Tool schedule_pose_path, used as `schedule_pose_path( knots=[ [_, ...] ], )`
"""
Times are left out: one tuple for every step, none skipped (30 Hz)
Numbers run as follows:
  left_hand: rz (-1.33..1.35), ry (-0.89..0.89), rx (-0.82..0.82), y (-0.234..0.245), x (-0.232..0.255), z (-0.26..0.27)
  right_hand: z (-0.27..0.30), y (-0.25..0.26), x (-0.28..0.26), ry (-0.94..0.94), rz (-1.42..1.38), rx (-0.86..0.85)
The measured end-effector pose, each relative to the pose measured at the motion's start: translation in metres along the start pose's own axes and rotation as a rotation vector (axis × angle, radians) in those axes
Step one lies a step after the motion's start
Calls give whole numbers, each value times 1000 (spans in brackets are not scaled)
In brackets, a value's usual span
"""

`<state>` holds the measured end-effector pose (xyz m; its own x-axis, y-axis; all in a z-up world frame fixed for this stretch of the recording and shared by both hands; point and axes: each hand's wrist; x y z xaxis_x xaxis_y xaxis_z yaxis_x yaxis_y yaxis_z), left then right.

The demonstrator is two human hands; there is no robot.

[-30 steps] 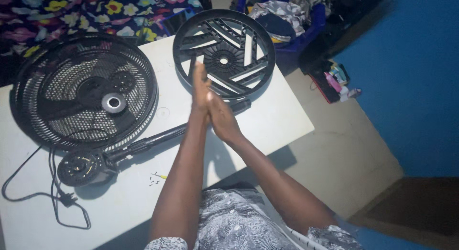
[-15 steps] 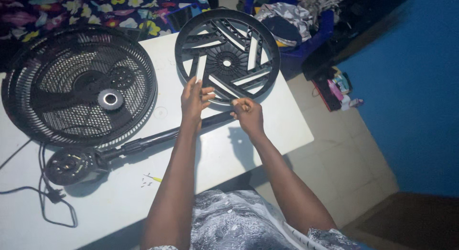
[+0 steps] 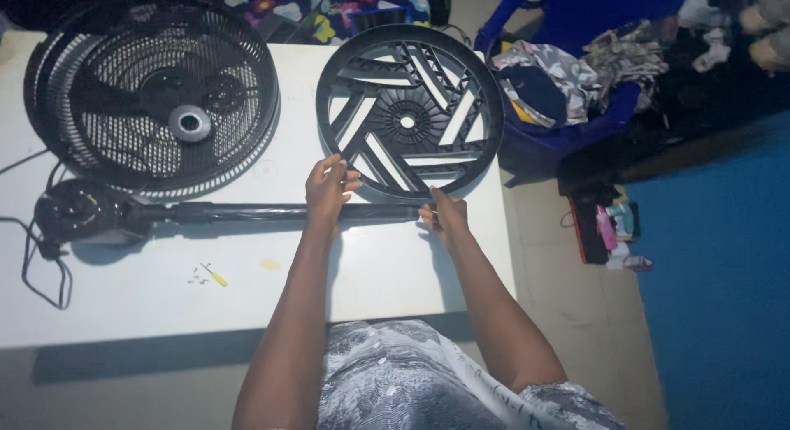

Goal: The person assembles an electric fan on a white table. They attach the rear grille to the stand, place the fan blades onto the motor, fit the front grille, and secure the motor to the stand using a screwdriver.

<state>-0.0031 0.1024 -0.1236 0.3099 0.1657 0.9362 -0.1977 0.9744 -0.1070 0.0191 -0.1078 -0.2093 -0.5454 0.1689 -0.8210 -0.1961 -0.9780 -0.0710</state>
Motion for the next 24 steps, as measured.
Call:
schedule_pose_path(
  knots=[
    [-12,8,10,-2,-1,3,-10,6,3,-27,-104,-44],
    [-24,16,20,-3,-2,7,-20,11,5,-23,-114,-86],
    [-36,24,31,-5,-4,10,-30,14,7,-19,-124,-128],
    [-26,22,33,-6,-5,13,-39,15,10,-15,-140,-168],
    [-15,19,35,-6,-6,14,-48,16,13,-34,-147,-183],
    [-5,18,35,-5,-7,16,-55,18,16,-54,-156,-193],
    [-10,22,50,-4,-8,18,-60,18,20,-74,-164,-204],
    [-12,24,65,-3,-9,19,-64,19,23,-100,-201,-192],
    [-13,26,79,-2,-9,20,-68,19,26,-125,-238,-179],
    [-21,31,87,-1,-10,22,-70,19,28,-150,-276,-165],
    [-29,36,95,0,-11,23,-73,19,29,-149,-298,-187],
    [-40,40,100,1,-11,24,-76,20,30,-147,-325,-207],
    [-36,41,101,2,-12,24,-78,20,30,-145,-352,-228],
    [-33,42,97,2,-12,24,-78,21,31,-143,-384,-250],
    [-30,44,92,3,-13,25,-79,22,32,-140,-415,-273],
    [-42,44,90,3,-14,24,-80,23,30,-132,-448,-294],
    [-54,43,87,3,-14,24,-79,24,30,-126,-464,-297],
    [-66,42,85,4,-14,23,-78,25,30,-119,-480,-300],
    [-65,35,82,5,-13,21,-75,25,30,-112,-496,-303],
    [-64,30,78,5,-13,19,-73,26,30,-102,-502,-323],
    [-62,25,73,6,-14,17,-70,27,29,-91,-507,-343],
    [-53,13,65,7,-14,14,-67,27,28,-81,-512,-362],
    [-43,2,57,7,-14,12,-63,28,26,-69,-536,-384],
    [-36,-10,49,9,-14,9,-58,28,25,-57,-562,-406]
  ],
)
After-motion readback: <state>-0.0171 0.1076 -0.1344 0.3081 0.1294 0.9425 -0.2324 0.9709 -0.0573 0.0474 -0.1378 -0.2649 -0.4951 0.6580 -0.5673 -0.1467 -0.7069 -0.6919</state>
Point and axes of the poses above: each hand's wrist, its own z-axis away from the middle knuckle, its own y-axis out of the back of the hand, x = y × z, and after that the axes turned 6 degrees about -x, right-handed
